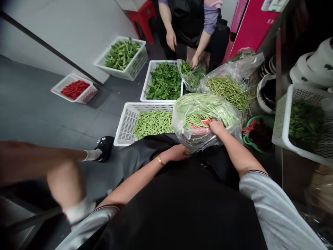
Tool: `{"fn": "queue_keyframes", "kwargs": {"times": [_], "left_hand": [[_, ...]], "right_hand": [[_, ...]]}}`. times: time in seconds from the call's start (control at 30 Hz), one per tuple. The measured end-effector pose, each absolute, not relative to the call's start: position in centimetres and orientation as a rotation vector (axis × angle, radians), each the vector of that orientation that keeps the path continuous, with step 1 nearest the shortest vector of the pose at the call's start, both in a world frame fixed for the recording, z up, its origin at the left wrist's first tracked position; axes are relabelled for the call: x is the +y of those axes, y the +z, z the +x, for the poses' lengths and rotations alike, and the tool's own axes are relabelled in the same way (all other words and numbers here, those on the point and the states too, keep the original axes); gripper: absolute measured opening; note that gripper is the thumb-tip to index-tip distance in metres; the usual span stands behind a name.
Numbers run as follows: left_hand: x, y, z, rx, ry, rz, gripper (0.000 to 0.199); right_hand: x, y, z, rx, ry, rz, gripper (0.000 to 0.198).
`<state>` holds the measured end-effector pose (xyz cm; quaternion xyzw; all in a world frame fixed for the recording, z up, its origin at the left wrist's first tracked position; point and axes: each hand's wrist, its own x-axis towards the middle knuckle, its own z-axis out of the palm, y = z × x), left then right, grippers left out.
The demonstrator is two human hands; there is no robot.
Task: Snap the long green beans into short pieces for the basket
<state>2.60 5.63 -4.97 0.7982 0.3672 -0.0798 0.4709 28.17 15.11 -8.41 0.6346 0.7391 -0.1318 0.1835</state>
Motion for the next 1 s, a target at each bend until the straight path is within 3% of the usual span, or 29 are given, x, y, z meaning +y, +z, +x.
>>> {"fn": "queue_keyframes", "kwargs": {"times": [0.2, 0.37, 0.53, 0.7, 0.87, 1.0], "left_hand": [[7.2, -3.8, 3.5, 0.965, 0.406, 1.089, 0.030], [6.6, -4.6, 5.6, 1.014, 0.625, 0.527, 0.035], [7.8, -6.1, 8.0, 1.016, 0.733, 0.379, 0.033], [12.3, -5.1, 10.4, 1.065, 0.866, 0.408, 0.028], [12.7, -4.4, 10.3, 0.976, 0.927, 0.475, 0.027], [10.5, -6.2, 10.3, 0.996, 0.920, 0.392, 0.031]], "right_hand": [[15.2, -6.8, 30.1, 2.198, -0.212, 1.996, 0.041], [10.9, -5.7, 29.1, 2.486, -0.228, 2.175, 0.037], [6.7, -6.9, 26.6, 2.858, -0.352, 1.910, 0.040], [8.7, -6.2, 27.8, 2.995, -0.445, 1.706, 0.035], [11.6, -4.6, 32.5, 2.602, -0.565, 2.075, 0.045], [8.9, -4.5, 31.0, 2.549, -0.801, 2.120, 0.032]]}}
